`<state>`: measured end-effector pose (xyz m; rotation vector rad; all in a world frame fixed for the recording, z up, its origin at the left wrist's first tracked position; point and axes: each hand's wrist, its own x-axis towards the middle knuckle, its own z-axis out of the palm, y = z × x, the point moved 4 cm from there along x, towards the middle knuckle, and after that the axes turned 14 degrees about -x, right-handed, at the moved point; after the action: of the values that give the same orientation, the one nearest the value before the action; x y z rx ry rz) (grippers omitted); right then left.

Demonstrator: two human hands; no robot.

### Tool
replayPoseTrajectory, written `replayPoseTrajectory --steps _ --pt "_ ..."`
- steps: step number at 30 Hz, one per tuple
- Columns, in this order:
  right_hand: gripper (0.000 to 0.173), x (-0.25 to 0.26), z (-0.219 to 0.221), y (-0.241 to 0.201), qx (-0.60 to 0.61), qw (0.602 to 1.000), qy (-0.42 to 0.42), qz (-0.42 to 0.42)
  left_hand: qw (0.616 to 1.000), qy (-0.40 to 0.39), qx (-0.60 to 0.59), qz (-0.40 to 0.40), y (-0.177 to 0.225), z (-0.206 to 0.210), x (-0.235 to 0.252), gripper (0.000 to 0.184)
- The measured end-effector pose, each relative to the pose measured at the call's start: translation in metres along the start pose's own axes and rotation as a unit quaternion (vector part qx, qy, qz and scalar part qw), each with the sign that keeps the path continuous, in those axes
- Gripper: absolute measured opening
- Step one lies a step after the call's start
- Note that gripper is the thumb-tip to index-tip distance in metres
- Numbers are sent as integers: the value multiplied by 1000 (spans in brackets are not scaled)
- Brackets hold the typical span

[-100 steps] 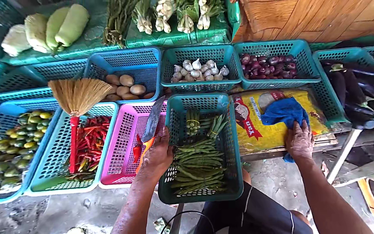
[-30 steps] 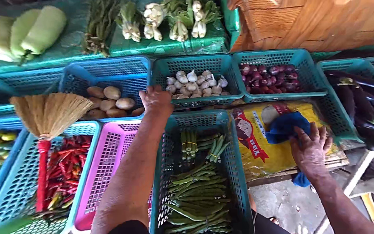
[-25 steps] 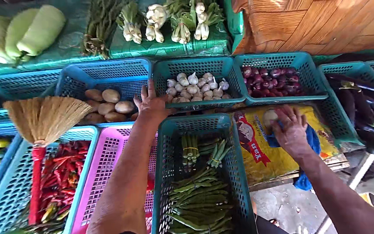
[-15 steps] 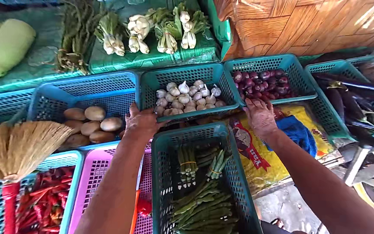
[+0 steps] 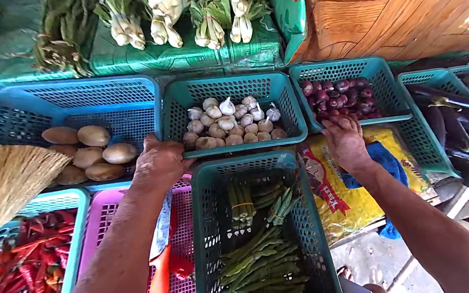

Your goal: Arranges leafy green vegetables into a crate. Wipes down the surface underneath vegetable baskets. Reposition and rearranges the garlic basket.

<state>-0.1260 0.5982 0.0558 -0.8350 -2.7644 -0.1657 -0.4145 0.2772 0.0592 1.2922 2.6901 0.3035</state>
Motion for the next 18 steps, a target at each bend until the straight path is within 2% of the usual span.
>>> replayPoseTrajectory --steps 3,6,9,11,13,15,18 --pt "35 -20 -2 -23 102 994 47 7 1000 0 -8 13 -3 2 0 26" --pt "44 -23 -1 -45 208 975 13 76 996 48 -42 67 -6 7 0 25" --pt "44 -20 -8 -63 271 953 22 134 996 46 -49 57 -6 6 0 41" --pt "50 -18 -4 -68 365 906 -33 213 997 39 -50 43 -6 6 1 49" --pt "56 -14 14 -68 473 823 -94 299 998 33 -47 34 -6 6 1 51" --pt "59 -7 30 -67 549 752 -135 338 998 27 -43 30 -6 7 2 53" --pt "60 11 31 -74 580 722 -171 337 999 22 -33 22 -5 7 3 52"
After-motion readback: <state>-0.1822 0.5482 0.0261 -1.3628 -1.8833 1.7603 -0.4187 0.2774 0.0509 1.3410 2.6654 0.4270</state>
